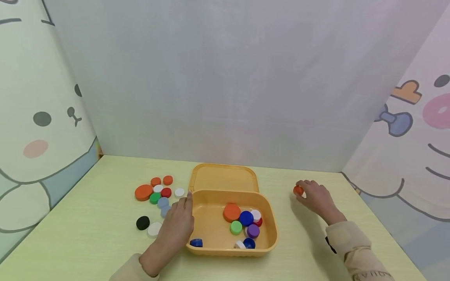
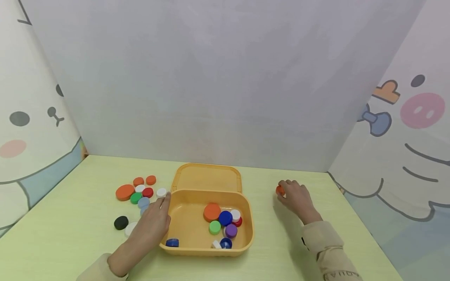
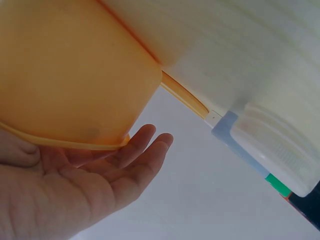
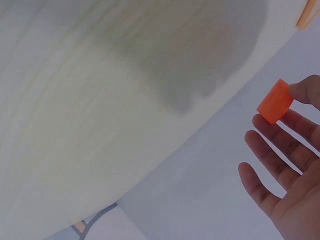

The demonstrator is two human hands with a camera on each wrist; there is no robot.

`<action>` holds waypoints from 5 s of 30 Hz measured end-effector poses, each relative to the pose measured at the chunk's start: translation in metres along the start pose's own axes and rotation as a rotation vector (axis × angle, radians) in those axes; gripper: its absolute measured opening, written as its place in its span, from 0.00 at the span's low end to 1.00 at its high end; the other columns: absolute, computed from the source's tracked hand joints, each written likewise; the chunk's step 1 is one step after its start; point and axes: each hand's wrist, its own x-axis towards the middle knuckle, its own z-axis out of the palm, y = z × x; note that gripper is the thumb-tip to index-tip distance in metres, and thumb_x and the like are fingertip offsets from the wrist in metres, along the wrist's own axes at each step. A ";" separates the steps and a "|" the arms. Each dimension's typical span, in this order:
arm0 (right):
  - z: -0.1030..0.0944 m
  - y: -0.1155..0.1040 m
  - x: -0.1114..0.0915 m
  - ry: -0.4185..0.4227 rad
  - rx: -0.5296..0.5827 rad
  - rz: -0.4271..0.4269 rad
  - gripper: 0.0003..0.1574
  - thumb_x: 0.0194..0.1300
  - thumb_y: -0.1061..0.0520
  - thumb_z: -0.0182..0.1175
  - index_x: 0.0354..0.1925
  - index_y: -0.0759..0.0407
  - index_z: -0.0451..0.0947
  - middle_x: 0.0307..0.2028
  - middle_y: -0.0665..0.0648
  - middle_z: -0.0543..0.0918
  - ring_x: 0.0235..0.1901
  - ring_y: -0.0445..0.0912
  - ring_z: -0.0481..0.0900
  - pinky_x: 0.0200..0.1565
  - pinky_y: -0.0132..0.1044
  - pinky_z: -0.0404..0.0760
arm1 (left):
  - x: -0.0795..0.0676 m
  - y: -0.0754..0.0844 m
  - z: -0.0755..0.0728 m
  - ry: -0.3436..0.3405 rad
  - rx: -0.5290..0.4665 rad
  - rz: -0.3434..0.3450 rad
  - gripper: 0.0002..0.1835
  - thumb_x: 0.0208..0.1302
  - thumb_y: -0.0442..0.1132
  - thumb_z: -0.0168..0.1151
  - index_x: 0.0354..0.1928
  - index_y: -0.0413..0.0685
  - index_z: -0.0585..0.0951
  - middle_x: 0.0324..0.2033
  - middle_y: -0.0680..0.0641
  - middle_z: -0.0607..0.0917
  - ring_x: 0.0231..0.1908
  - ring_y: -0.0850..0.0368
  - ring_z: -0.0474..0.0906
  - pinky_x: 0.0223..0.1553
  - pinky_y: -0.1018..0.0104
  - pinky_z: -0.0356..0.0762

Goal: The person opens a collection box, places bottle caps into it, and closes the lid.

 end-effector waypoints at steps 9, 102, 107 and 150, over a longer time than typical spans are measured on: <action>-0.017 -0.042 -0.004 0.150 -0.015 -0.124 0.17 0.45 0.57 0.66 0.37 0.58 0.77 0.29 0.52 0.80 0.28 0.48 0.74 0.25 0.40 0.69 | 0.000 0.001 -0.001 -0.005 0.001 -0.007 0.33 0.60 0.36 0.58 0.66 0.36 0.59 0.55 0.37 0.72 0.53 0.44 0.71 0.54 0.52 0.72; -0.016 -0.151 -0.036 0.126 0.222 0.003 0.28 0.58 0.60 0.58 0.56 0.67 0.67 0.53 0.63 0.74 0.51 0.56 0.74 0.50 0.51 0.76 | 0.003 -0.011 -0.023 0.032 -0.048 0.037 0.24 0.63 0.43 0.54 0.59 0.38 0.70 0.48 0.39 0.78 0.46 0.45 0.76 0.48 0.52 0.77; -0.014 -0.150 -0.037 0.127 0.239 0.035 0.27 0.59 0.62 0.57 0.56 0.69 0.67 0.52 0.64 0.75 0.49 0.57 0.75 0.48 0.52 0.77 | 0.004 -0.025 -0.032 0.043 0.000 0.019 0.25 0.62 0.44 0.55 0.58 0.38 0.71 0.49 0.38 0.78 0.48 0.42 0.75 0.48 0.48 0.76; -0.012 -0.153 -0.041 -0.086 0.169 0.116 0.34 0.61 0.61 0.53 0.63 0.70 0.58 0.55 0.67 0.72 0.51 0.59 0.73 0.51 0.53 0.74 | -0.030 -0.105 -0.022 0.038 0.244 0.391 0.21 0.44 0.49 0.71 0.40 0.49 0.78 0.34 0.49 0.78 0.45 0.44 0.75 0.48 0.48 0.73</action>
